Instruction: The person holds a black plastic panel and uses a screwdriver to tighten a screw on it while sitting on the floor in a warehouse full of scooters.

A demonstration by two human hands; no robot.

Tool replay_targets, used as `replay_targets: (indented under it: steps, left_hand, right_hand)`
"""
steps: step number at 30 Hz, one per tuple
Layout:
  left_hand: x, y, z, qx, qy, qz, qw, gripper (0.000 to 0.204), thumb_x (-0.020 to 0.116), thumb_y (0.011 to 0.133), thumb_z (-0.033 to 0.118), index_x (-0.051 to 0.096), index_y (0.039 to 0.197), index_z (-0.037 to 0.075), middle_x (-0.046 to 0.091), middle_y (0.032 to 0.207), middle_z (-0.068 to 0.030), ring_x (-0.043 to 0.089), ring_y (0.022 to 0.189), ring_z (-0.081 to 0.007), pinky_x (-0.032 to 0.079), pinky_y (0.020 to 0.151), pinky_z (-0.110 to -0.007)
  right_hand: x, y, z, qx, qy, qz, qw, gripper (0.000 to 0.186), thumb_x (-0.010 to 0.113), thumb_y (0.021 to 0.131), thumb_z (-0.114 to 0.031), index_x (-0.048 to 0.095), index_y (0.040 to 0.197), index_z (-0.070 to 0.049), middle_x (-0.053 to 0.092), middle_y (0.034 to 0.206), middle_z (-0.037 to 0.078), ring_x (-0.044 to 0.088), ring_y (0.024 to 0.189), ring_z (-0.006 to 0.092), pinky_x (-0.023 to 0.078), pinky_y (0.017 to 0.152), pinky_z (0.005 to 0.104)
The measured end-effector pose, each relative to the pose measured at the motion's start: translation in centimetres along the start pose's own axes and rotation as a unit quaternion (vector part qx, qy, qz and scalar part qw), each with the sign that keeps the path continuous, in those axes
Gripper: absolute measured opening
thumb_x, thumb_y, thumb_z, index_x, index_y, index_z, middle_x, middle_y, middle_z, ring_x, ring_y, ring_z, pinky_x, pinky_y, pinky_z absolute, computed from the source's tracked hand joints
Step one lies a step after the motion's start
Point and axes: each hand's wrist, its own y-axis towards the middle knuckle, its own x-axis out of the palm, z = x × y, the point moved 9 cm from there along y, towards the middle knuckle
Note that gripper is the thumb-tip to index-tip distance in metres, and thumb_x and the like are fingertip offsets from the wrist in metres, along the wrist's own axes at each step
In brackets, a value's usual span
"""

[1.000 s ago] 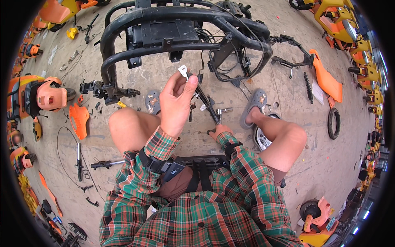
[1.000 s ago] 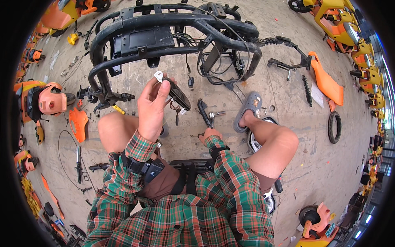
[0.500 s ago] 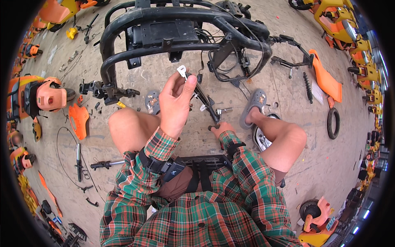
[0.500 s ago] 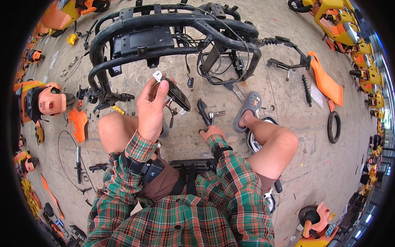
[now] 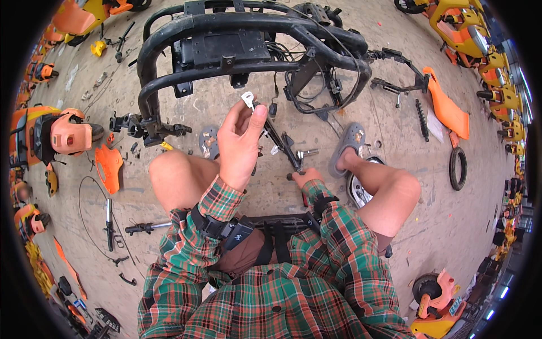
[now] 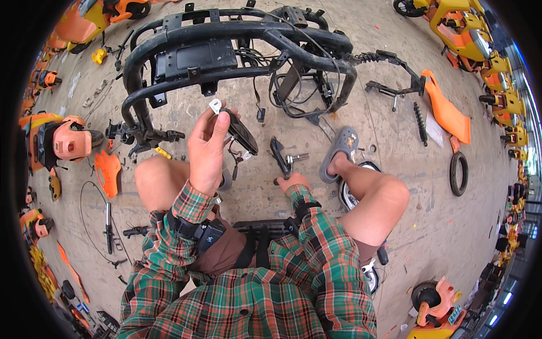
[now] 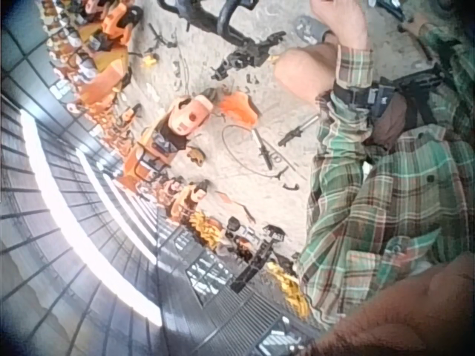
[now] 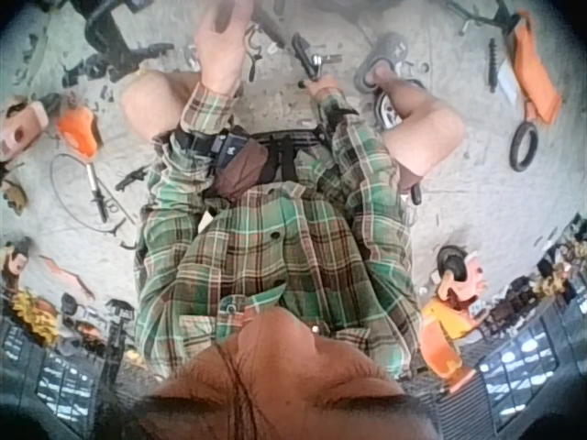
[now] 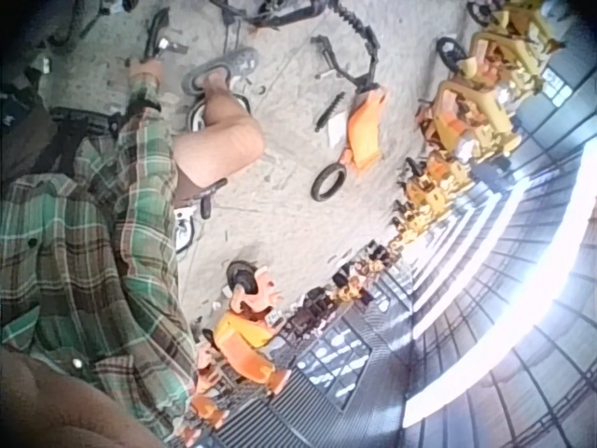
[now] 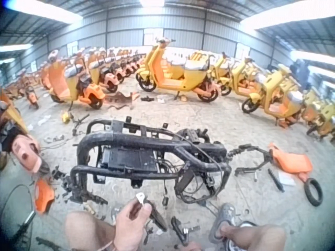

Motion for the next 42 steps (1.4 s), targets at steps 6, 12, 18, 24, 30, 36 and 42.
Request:
replay_targets:
  steps: [6, 12, 18, 24, 30, 36, 42]
  left_hand:
    - [-1.4, 0.5, -0.1, 0.019, 0.026, 0.039, 0.999, 0.057, 0.07, 0.087, 0.029, 0.05, 0.125, -0.008, 0.061, 0.104, -0.0081, 0.057, 0.096, -0.0101, 0.046, 0.084, -0.023]
    - [-1.3, 0.3, 0.6, 0.015, 0.036, 0.072, 0.997, 0.053, 0.068, 0.089, 0.026, 0.05, 0.127, -0.007, 0.062, 0.107, -0.008, 0.057, 0.097, -0.0106, 0.045, 0.086, -0.024]
    - [-2.0, 0.2, 0.3, 0.024, 0.045, 0.101, 0.994, 0.045, 0.059, 0.095, 0.026, 0.051, 0.127, -0.005, 0.062, 0.1, -0.0031, 0.054, 0.089, -0.0073, 0.044, 0.08, -0.024]
    - [2.5, -0.9, -0.9, -0.149, -0.192, -0.081, 0.967, 0.047, 0.037, 0.102, 0.04, 0.044, 0.13, 0.004, 0.061, 0.106, -0.0097, 0.058, 0.1, -0.0185, 0.048, 0.088, -0.035]
    - [4.1, -1.1, -1.3, -0.167, -0.267, -0.106, 0.943, 0.049, 0.029, 0.103, 0.038, 0.038, 0.134, 0.002, 0.057, 0.115, -0.0149, 0.056, 0.111, -0.0282, 0.046, 0.096, -0.04]
    - [4.7, -1.2, -1.5, -0.164, -0.268, -0.113, 0.943, 0.048, 0.029, 0.103, 0.037, 0.039, 0.133, 0.001, 0.058, 0.114, -0.0155, 0.056, 0.111, -0.0281, 0.045, 0.097, -0.04]
    - [5.0, -1.3, -2.0, -0.17, -0.241, -0.103, 0.95, 0.047, 0.03, 0.103, 0.036, 0.039, 0.133, 0.001, 0.058, 0.114, -0.015, 0.056, 0.112, -0.0286, 0.045, 0.097, -0.04]
  right_hand:
    - [-4.0, -0.8, -0.9, -0.03, 0.097, 0.01, 0.995, 0.05, 0.064, 0.073, -0.049, 0.073, 0.078, 0.0, 0.069, 0.072, 0.016, 0.068, 0.066, 0.0256, 0.053, 0.069, 0.0368]
    - [-13.6, -6.5, -2.7, -0.058, 0.32, -0.014, 0.946, 0.042, 0.064, 0.082, -0.039, 0.07, 0.087, 0.002, 0.059, 0.056, 0.007, 0.049, 0.04, 0.0124, 0.037, 0.04, 0.0268]
    - [-18.8, -11.9, -0.7, -0.149, 0.518, -0.139, 0.831, 0.053, 0.037, 0.095, -0.037, 0.061, 0.097, 0.011, 0.065, 0.07, 0.018, 0.037, 0.032, 0.0096, 0.029, 0.032, 0.0221]
    - [-17.6, -14.7, 1.0, -0.104, 0.612, -0.192, 0.76, 0.045, 0.043, 0.091, -0.046, 0.055, 0.073, -0.006, 0.039, 0.042, 0.003, 0.033, 0.03, 0.0138, 0.03, 0.037, 0.0298]
    - [-15.4, -14.2, 0.3, -0.18, 0.64, -0.197, 0.721, 0.041, 0.042, 0.093, -0.042, 0.057, 0.087, -0.004, 0.038, 0.042, 0.003, 0.031, 0.031, 0.0137, 0.03, 0.039, 0.0291]
    - [-15.3, -14.6, -0.4, -0.158, 0.656, -0.194, 0.712, 0.038, 0.044, 0.094, -0.035, 0.057, 0.093, 0.001, 0.043, 0.048, 0.007, 0.033, 0.034, 0.0129, 0.029, 0.039, 0.0277]
    - [-15.2, -14.8, -0.4, -0.156, 0.65, -0.186, 0.72, 0.039, 0.046, 0.094, -0.034, 0.058, 0.092, 0.003, 0.044, 0.049, 0.008, 0.033, 0.033, 0.0125, 0.029, 0.037, 0.0274]
